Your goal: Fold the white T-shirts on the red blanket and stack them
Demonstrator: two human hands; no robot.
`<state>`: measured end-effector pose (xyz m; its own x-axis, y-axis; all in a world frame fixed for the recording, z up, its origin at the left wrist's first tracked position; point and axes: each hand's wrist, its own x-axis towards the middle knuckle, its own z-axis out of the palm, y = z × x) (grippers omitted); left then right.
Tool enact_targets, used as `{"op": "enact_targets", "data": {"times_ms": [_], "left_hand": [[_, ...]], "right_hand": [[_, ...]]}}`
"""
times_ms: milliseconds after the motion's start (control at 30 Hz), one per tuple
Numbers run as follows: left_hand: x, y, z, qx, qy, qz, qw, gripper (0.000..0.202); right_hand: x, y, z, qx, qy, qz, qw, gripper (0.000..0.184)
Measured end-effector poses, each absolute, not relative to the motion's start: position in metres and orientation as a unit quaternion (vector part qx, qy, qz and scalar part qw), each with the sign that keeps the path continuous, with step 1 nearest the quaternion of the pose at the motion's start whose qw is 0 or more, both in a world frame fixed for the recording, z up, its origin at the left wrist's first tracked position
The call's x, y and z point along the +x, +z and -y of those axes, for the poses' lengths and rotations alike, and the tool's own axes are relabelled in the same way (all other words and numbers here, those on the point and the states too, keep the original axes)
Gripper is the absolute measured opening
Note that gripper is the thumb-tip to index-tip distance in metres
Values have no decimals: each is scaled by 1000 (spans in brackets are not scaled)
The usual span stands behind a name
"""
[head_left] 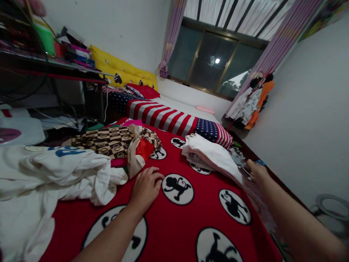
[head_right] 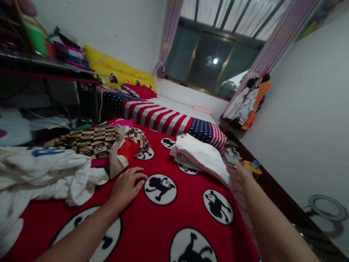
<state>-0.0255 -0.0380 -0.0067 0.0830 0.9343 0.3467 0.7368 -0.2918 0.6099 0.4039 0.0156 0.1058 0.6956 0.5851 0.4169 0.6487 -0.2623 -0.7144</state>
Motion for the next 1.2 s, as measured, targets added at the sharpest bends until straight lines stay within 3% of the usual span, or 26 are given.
{"op": "enact_targets", "data": {"times_ms": [133,267,400,533,633,800,967,1033,1133,1200], "left_hand": [[-25,-7,38,723,354,-577,140,22],[-27,-5,39,726,351,-575,138,21],[-29,1,46,744,304,-578,143,24],[-28,4,56,777,242,-566,132,36],[-27,3,65,792,186,-565,139,49],[-33,-1,101,807,141,-554,147,63],[-54,4,143,830,143,-524,127,64],[-74,18,148,847,140,-500,118,55],[-121,51,138,839,159,-514,84,27],[-161,71,126,797,201,-569,36,32]], "right_hand": [[394,67,6,-800,-35,357,482,18],[345,52,45,-740,-30,418,526,44],[251,39,107,-653,136,475,573,48],[162,26,168,-596,343,449,570,55],[125,14,193,-579,422,424,554,56],[109,-1,201,-548,379,462,585,34],[116,-4,204,-519,378,490,590,33],[119,-4,204,-510,390,489,590,33],[121,-4,203,-505,401,492,585,31],[120,-3,202,-508,398,497,580,27]]}}
